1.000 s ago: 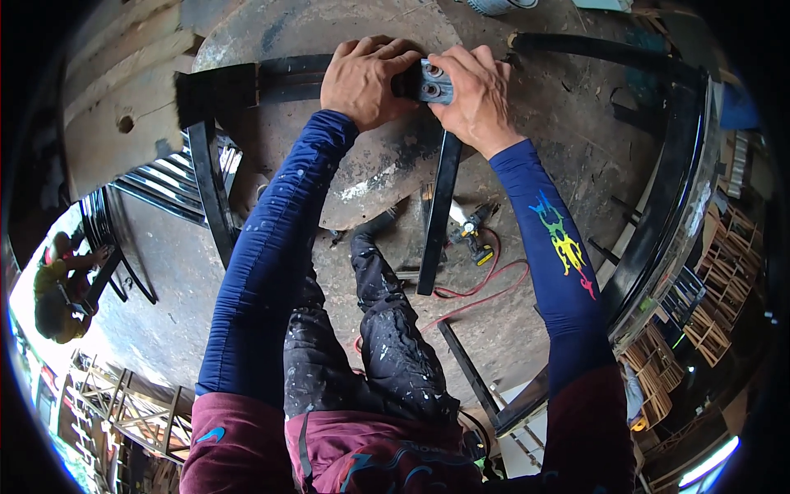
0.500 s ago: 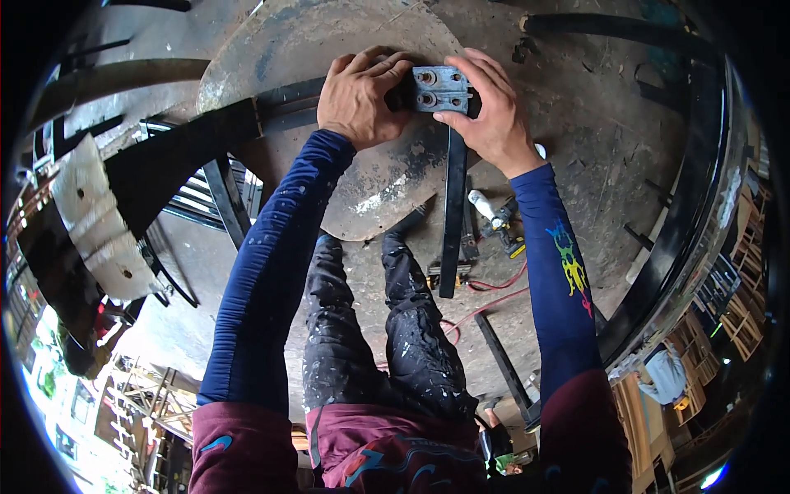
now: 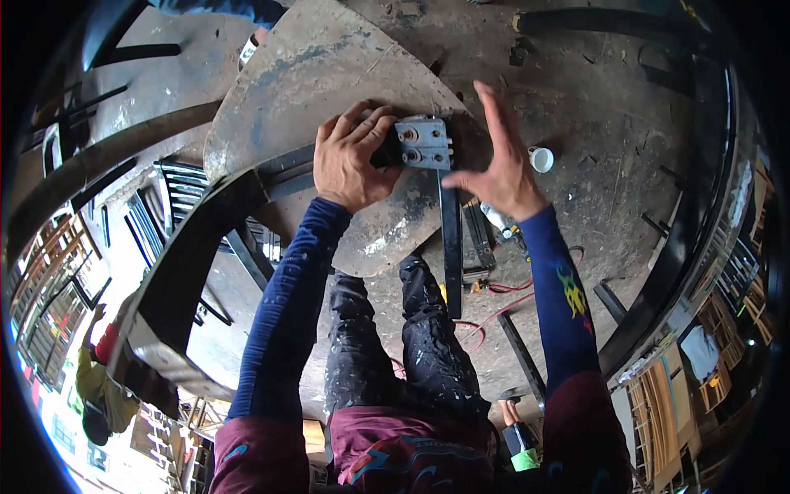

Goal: Repairing and assembling wooden and metal chair frames using a drill, nail gun, and glue in a workshop.

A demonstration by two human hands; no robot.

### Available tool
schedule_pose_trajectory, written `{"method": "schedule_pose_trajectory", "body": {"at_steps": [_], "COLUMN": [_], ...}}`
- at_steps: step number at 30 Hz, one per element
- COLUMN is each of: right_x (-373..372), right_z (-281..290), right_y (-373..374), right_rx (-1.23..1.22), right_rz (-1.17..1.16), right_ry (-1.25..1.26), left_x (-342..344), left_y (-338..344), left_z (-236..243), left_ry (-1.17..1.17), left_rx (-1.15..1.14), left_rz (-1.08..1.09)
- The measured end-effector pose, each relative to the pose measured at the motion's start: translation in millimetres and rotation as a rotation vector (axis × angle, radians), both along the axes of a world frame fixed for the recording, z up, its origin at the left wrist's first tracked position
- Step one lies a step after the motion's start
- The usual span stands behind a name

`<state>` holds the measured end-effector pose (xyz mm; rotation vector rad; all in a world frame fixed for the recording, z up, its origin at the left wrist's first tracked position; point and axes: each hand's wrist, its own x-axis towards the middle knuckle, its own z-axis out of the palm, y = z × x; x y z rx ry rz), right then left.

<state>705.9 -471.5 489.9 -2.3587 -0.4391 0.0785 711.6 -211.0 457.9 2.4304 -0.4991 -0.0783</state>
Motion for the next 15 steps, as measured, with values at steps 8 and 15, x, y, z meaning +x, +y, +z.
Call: {"method": "schedule_pose_trajectory", "body": {"at_steps": [8,15], "right_x": [-139.1,-156.3], "right_z": [-8.2,-17.9], "right_y": [42.4,66.8], "right_rx": [-0.297,-0.165], "right_rz": [-0.296,-0.525], "right_ry": [0.364,0.442], "left_x": [4.7,8.3], "left_y": [8.1,2.1], "left_z": [-0.2,-1.1], "left_ry": [0.077,0.112], "left_rx": [0.054,0.034], "left_rz": [-0.009,-0.005]}}
